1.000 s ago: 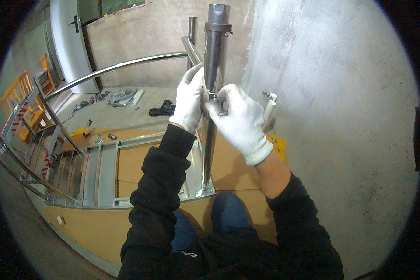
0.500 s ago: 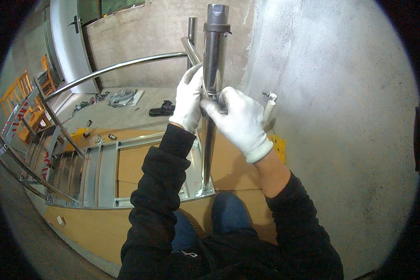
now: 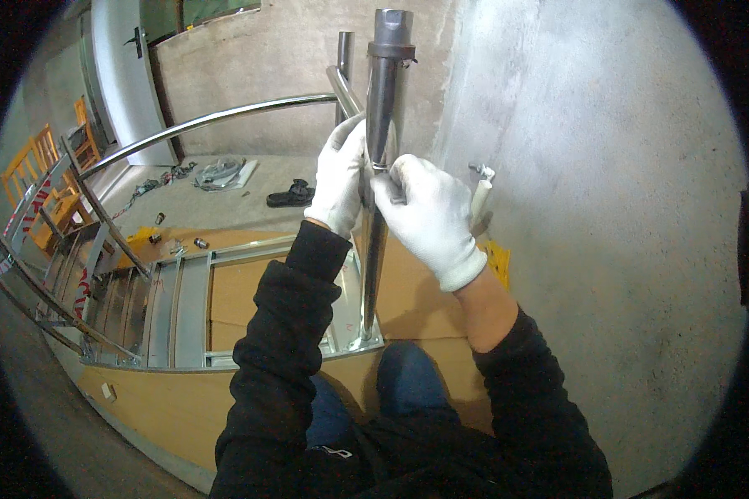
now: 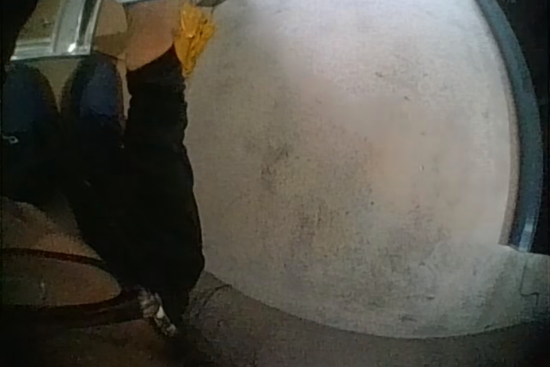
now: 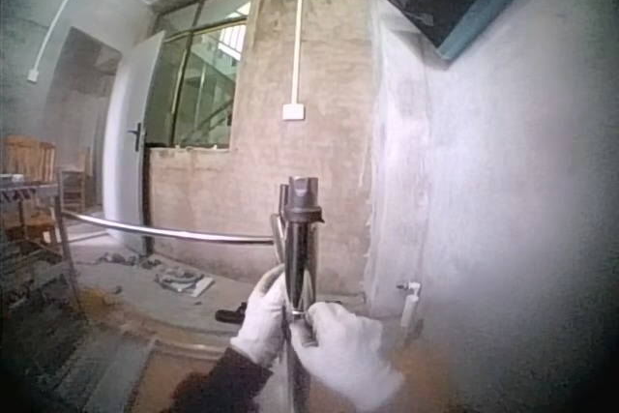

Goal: The person assembles a metal railing by tightening a clamp on a vertical post and attaching a horizontal handrail. They use an Allen key to secure the components and then fit a metal bracket to connect the handrail to the post.

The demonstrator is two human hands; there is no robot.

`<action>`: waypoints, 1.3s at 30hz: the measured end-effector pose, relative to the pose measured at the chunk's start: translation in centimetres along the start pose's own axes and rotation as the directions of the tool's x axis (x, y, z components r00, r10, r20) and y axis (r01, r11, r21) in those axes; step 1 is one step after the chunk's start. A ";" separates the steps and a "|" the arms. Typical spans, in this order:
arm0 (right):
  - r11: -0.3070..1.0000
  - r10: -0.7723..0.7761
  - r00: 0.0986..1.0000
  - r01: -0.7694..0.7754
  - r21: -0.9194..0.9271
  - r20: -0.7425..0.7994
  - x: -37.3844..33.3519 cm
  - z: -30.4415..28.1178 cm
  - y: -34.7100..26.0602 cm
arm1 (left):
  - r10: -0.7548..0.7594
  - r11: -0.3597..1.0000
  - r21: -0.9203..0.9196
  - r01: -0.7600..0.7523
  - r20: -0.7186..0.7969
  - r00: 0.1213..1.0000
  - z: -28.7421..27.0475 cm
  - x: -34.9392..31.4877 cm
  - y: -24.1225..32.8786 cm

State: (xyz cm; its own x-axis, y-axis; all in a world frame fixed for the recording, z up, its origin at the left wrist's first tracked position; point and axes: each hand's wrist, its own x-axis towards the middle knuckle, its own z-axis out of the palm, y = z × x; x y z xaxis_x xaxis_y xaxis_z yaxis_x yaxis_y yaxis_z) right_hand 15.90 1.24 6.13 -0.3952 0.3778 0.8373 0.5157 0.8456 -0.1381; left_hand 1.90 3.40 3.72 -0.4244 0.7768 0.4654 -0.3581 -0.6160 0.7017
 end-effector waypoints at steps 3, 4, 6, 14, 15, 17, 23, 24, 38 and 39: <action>0.997 -0.012 0.998 0.017 0.075 -0.068 -0.3 0.3 0.2 | -0.006 1.000 -0.005 0.006 0.002 1.000 0.2 -0.1 -0.1; 0.993 -0.005 0.996 0.015 0.117 -0.086 -0.4 0.4 0.2 | 0.000 1.000 -0.002 0.000 0.004 1.000 0.3 -0.1 0.0; 0.992 0.039 0.999 -0.038 0.118 -0.005 -0.3 -0.3 0.0 | -0.002 1.000 -0.011 0.002 0.009 1.000 0.3 -0.1 0.2; 1.000 0.000 0.998 0.001 0.027 -0.067 -0.3 0.4 0.0 | 0.001 1.000 -0.018 -0.001 0.036 0.999 0.2 0.1 0.0; 0.998 0.009 0.997 -0.004 0.064 -0.073 -0.5 0.5 0.1 | -0.005 1.000 -0.008 0.005 0.020 1.000 0.2 0.0 0.1; 0.996 0.044 0.999 -0.042 0.078 -0.026 -0.6 0.2 0.1 | -0.018 1.000 0.012 0.018 -0.010 1.000 0.4 -0.3 0.3; 1.000 0.007 1.000 -0.007 0.000 -0.027 -0.4 0.3 0.2 | 0.010 1.000 0.004 -0.010 -0.003 1.000 0.0 0.1 -0.3; 1.000 -0.007 0.998 0.006 -0.014 -0.061 -0.4 0.5 0.2 | 0.006 1.000 0.001 -0.006 -0.004 1.000 0.0 0.1 -0.3; 0.999 -0.014 0.996 0.017 0.044 -0.084 -0.4 0.4 0.2 | 0.020 1.000 -0.011 -0.020 0.000 1.000 0.3 0.0 -0.4; 0.996 0.032 0.998 -0.027 0.084 -0.051 -0.4 -0.1 -0.2 | 0.027 0.999 -0.022 -0.027 -0.007 1.000 0.2 0.0 -0.2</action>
State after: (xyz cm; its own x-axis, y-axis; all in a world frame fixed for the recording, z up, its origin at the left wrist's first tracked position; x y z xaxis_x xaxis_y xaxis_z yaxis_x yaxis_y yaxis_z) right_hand 16.02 0.84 5.88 -0.3390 0.3846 0.8586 0.4606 0.8636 -0.2050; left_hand 2.19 3.57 3.68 -0.4399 0.7587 0.4805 -0.3642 -0.6398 0.6768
